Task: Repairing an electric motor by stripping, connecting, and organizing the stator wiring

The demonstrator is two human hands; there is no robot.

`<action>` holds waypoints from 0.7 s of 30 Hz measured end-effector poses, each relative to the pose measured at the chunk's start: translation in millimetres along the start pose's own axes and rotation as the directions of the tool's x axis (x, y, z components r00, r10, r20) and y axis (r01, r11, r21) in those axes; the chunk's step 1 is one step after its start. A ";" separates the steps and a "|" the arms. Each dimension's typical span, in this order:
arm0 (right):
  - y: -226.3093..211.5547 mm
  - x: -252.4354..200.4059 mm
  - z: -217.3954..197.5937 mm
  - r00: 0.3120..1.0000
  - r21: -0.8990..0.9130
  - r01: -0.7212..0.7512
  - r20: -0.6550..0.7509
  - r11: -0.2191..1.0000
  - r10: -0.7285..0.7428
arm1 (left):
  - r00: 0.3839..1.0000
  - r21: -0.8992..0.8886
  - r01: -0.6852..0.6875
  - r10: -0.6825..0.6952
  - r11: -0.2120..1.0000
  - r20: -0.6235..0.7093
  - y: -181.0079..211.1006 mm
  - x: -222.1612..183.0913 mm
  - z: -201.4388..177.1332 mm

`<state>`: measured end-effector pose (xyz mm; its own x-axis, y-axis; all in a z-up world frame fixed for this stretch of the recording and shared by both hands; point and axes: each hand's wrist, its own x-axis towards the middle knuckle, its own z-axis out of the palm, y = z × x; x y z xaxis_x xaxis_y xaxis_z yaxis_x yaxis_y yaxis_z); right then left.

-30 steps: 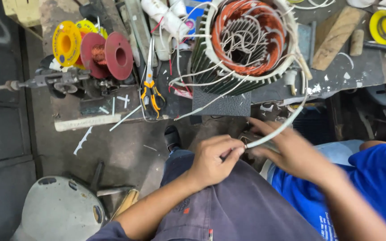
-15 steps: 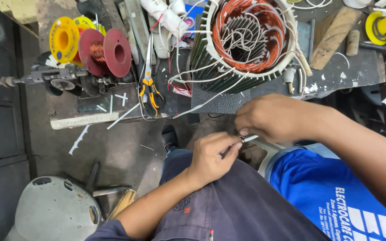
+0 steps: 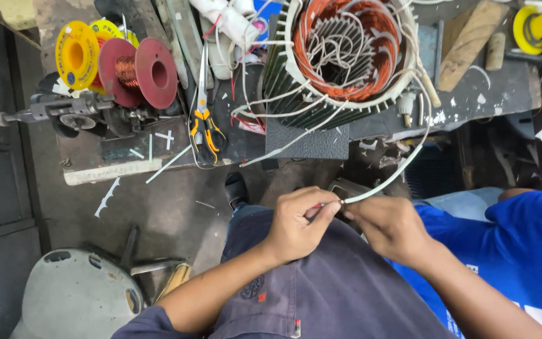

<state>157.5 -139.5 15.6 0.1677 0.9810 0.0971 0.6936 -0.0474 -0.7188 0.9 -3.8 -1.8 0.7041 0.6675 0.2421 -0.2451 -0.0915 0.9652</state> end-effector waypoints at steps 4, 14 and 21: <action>20.4 9.9 23.4 0.968 0.451 -0.209 -0.031 0.868 0.249 | 0.997 -0.099 0.066 -0.062 0.993 0.045 -2.1 -0.2 -0.3; -21.7 45.9 -33.9 0.975 0.051 -0.219 0.060 0.974 0.216 | 0.997 0.163 -0.061 0.051 0.985 0.065 1.8 8.4 -9.8; -79.5 103.7 -83.3 0.911 -0.298 0.203 0.407 0.933 -0.069 | 0.988 0.311 -0.144 0.121 0.939 0.093 1.0 4.8 -11.9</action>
<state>178.0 -49.7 140.1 -0.1798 0.9733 -0.1424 0.8895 0.0991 -0.4460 -3.9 8.1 -0.9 0.7283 0.5801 0.3648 -0.1242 -0.4118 0.9028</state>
